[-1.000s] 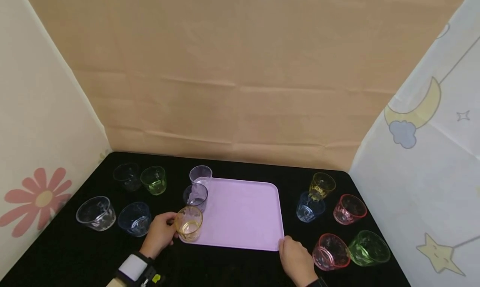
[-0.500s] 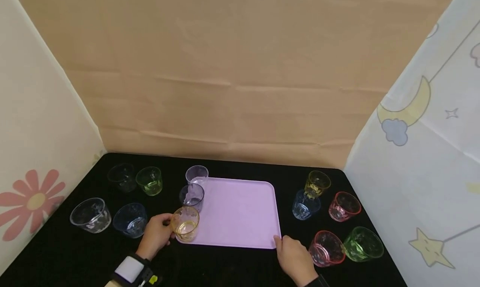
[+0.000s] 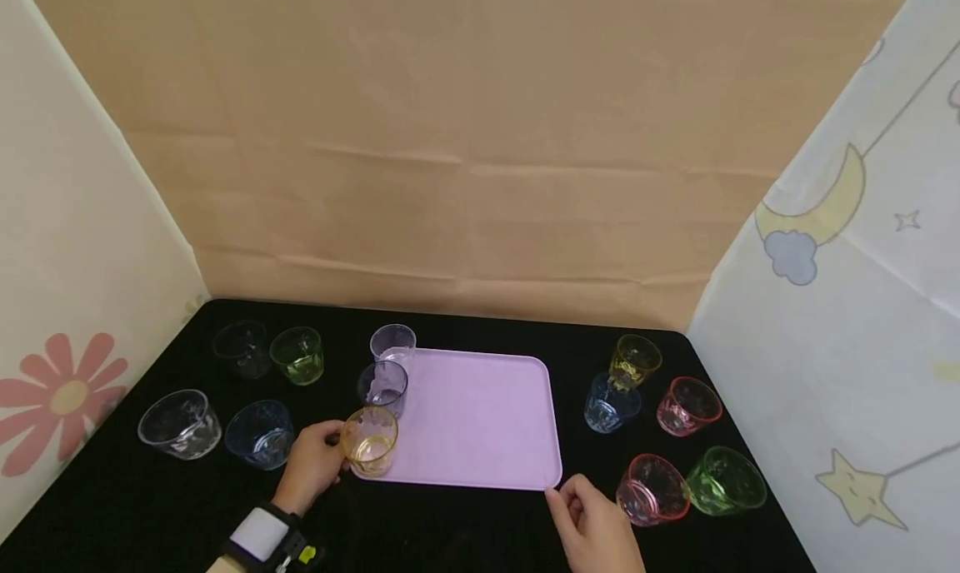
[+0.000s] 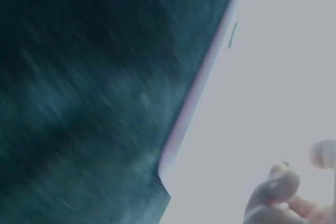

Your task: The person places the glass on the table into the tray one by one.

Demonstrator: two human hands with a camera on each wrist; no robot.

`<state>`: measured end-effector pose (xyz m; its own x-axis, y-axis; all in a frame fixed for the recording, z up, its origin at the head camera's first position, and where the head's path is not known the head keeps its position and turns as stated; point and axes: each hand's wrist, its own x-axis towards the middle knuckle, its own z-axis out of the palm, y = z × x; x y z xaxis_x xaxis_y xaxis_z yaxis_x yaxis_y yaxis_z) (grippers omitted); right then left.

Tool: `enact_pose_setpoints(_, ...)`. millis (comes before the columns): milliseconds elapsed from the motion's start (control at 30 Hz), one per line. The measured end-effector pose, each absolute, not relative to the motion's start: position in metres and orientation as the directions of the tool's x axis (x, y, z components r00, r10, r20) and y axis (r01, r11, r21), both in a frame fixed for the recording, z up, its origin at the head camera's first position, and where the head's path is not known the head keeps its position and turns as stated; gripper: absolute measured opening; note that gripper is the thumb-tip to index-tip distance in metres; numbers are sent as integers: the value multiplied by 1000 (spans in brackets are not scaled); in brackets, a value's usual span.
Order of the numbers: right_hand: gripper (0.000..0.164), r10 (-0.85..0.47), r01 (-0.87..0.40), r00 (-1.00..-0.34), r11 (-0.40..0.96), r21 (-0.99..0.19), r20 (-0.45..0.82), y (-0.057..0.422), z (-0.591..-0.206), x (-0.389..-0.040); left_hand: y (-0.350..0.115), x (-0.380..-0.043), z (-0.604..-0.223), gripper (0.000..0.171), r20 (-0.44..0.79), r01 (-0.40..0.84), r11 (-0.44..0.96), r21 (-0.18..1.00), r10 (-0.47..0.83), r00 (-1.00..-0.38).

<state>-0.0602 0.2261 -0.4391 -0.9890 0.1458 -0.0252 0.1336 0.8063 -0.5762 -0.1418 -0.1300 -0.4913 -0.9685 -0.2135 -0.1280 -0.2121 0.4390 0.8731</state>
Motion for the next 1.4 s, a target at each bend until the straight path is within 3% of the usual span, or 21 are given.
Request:
enact_pose_setpoints(133, 22, 183, -11, -945, 810, -586, 271, 222, -446, -47, -129, -143, -492, 15, -128, -216, 448, 868, -218, -967)
enact_pose_setpoints(267, 32, 220, -130, -820, 827, -547, 528, 230, -450, -44, -129, -144, -493, 15, -124, -210, 446, 870, -215, -969)
enact_pose_setpoints(433, 41, 231, -223, -678, 840, -494, 698, 260, -453, -49, -129, -143, -494, 14, -107, -196, 449, 872, -217, -970)
enact_pose_setpoints(567, 71, 351, -148, -559, 849, -507, 751, 272, -461, -50, -129, -144, -494, 13, -73, -163, 444, 881, -212, -974)
enact_pose_setpoints(700, 83, 526, -51, -507, 773, -632, 683, 270, -463, -50, -130, -143, -494, 13, -49, -141, 445, 884, -211, -976)
enact_pose_setpoints(900, 100, 697, 86, -599, 545, -834, 394, 266, -460, -52, -130, -142, -495, 13, -67, -155, 442, 884, -210, -975)
enact_pose_setpoints(1133, 111, 716, 220, -687, 371, -902, 126, 282, -470, -60, -130, -142, -495, 14, -93, -176, 441, 880, -203, -975)
enact_pose_setpoints(1400, 121, 626, 356, -773, 293, -887, -103, 304, -480, -69, -131, -142, -495, 14, -104, -186, 443, 877, -203, -974)
